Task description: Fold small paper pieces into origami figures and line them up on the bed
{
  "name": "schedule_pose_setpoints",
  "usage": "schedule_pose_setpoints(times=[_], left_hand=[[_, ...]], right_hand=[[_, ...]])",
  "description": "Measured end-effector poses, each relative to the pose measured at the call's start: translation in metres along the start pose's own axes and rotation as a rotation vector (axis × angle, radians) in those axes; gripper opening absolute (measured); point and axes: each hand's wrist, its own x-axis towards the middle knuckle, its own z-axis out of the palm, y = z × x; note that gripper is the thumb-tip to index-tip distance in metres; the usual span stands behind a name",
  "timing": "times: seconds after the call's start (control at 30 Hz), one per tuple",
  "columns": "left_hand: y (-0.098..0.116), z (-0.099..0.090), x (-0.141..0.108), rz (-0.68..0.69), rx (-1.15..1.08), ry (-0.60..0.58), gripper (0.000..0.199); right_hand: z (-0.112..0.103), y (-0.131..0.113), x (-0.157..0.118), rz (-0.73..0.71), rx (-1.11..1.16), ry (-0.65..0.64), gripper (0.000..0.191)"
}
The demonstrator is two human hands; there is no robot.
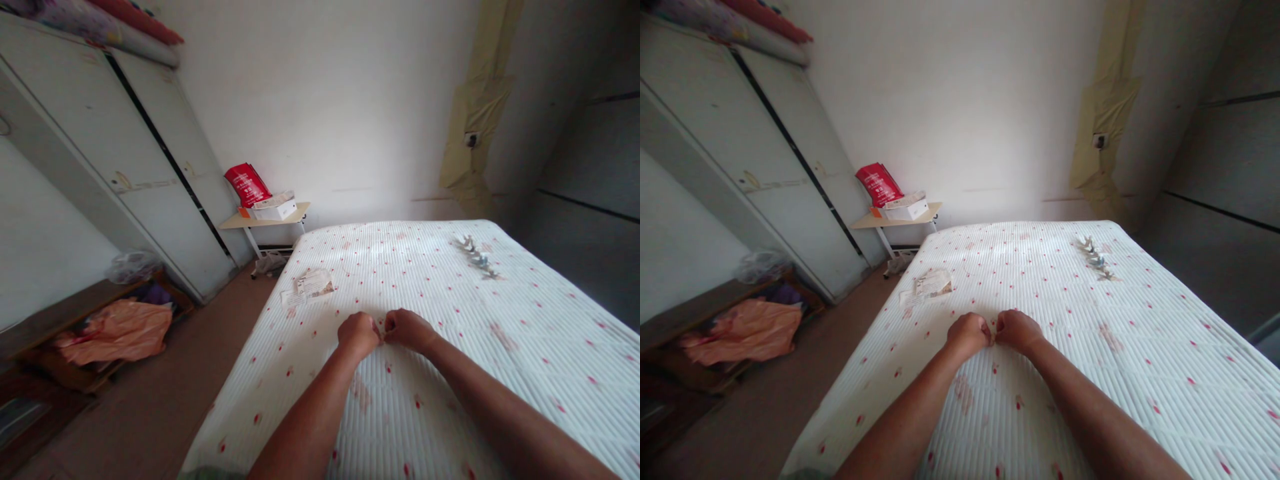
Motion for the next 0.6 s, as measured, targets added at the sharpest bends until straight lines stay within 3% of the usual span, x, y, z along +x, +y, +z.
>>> schedule_pose_setpoints(times=[0.3,0.4,0.5,0.6], left_hand=[[-0.001,0.0,-0.002,0.028,-0.004,0.041,0.015],[0.001,0.002,-0.006,0.03,0.019,0.063,0.013],[0.001,0.008,-0.014,0.066,0.043,0.148,0.014],[-0.001,0.016,-0.02,0.139,0.089,0.295,0.014]], right_hand=[[-0.006,0.005,-0.001,-0.1,0.046,-0.053,0.015],[-0.005,0.006,-0.006,-0.114,0.059,-0.018,0.016],[-0.003,0.007,-0.013,-0.126,0.034,0.073,0.016],[-0.004,0.007,-0.021,-0.159,0.054,0.086,0.019]])
